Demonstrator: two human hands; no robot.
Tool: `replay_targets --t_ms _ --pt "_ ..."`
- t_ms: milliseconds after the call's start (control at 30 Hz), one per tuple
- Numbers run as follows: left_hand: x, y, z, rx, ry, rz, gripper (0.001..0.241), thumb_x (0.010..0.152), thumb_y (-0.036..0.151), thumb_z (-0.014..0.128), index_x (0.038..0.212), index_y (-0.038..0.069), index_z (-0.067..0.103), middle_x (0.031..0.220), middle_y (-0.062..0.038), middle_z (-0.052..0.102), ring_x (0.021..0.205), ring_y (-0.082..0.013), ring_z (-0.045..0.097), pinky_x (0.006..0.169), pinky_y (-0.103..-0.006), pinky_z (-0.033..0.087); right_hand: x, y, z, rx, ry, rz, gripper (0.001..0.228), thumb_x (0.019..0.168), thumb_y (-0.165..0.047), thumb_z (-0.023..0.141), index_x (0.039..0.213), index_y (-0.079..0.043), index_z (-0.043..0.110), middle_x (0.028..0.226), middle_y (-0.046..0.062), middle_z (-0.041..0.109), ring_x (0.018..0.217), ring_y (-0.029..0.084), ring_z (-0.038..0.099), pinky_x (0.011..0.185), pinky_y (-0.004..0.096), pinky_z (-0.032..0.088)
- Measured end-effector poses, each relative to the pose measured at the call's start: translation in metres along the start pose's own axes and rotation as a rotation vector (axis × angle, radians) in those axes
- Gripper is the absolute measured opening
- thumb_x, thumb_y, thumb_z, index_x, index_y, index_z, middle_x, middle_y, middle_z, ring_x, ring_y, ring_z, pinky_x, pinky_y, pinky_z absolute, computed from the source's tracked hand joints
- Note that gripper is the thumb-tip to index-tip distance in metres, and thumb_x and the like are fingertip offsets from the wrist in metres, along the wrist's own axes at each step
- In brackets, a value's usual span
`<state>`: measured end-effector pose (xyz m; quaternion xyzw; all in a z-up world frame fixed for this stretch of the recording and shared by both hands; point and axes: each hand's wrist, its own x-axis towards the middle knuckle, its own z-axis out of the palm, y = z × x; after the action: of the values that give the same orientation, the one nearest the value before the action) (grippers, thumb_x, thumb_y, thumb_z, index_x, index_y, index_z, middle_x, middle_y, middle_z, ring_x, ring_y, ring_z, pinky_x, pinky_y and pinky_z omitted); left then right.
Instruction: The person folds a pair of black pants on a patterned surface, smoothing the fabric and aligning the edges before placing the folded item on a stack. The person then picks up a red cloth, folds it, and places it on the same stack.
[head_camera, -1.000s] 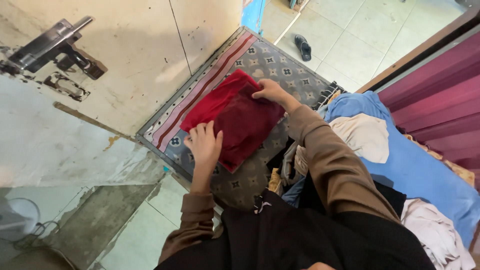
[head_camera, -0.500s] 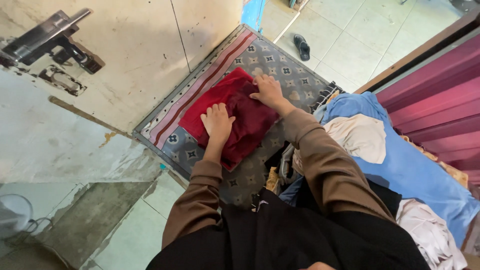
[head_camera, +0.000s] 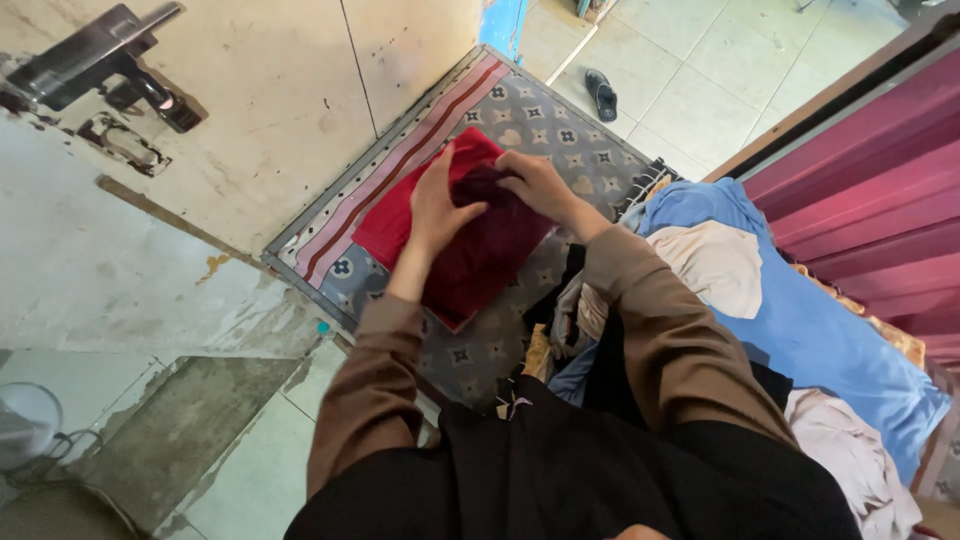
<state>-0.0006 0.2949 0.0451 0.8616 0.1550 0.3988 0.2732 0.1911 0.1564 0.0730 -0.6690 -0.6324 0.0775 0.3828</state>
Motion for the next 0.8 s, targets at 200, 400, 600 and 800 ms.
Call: replay_targets --t_ms 200,400,600,800 --pt "0.069 0.016 -0.009 -0.288 -0.593 0.025 0.053 0.086 0.036 0.08 0.124 0.006 0.06 0.116 -0.019 0.071 0.112 -0.0359 0.069 0.093 -0.0454 0.053 -0.009 -0.048 -0.028 0.149 0.08 -0.043 0.026 0.091 -0.003 0.072 0.114 -0.005 0.059 0.104 0.012 0.069 0.099 0.029 0.071 0.089 0.037 0.054" --pt "0.096 0.027 -0.01 -0.157 -0.448 -0.004 0.04 0.089 0.033 0.078 0.106 0.001 0.063 0.098 -0.024 0.071 0.096 -0.0392 0.07 0.081 -0.0453 0.054 -0.061 -0.088 -0.002 0.228 0.528 0.146 0.017 0.099 -0.007 0.069 0.113 -0.004 0.059 0.098 0.009 0.062 0.088 0.02 0.061 0.079 0.032 0.051" --pt "0.11 0.081 -0.058 -0.897 -0.2 -0.566 0.027 0.094 0.025 0.071 0.111 0.007 0.061 0.104 -0.012 0.072 0.093 -0.0287 0.071 0.076 -0.0452 0.059 -0.118 -0.147 0.074 1.271 -0.341 0.277 0.059 0.112 -0.051 0.053 0.134 0.003 0.063 0.123 0.017 0.073 0.113 0.028 0.071 0.102 0.044 0.055" --pt "0.056 0.108 -0.078 -1.542 -0.105 -0.821 0.036 0.093 0.017 0.066 0.126 0.008 0.057 0.116 -0.011 0.07 0.101 -0.0275 0.071 0.088 -0.0534 0.063 -0.061 -0.155 0.071 2.034 0.165 0.131 0.09 0.091 -0.08 0.041 0.154 -0.015 0.041 0.151 0.014 0.053 0.139 0.032 0.05 0.118 0.052 0.036"
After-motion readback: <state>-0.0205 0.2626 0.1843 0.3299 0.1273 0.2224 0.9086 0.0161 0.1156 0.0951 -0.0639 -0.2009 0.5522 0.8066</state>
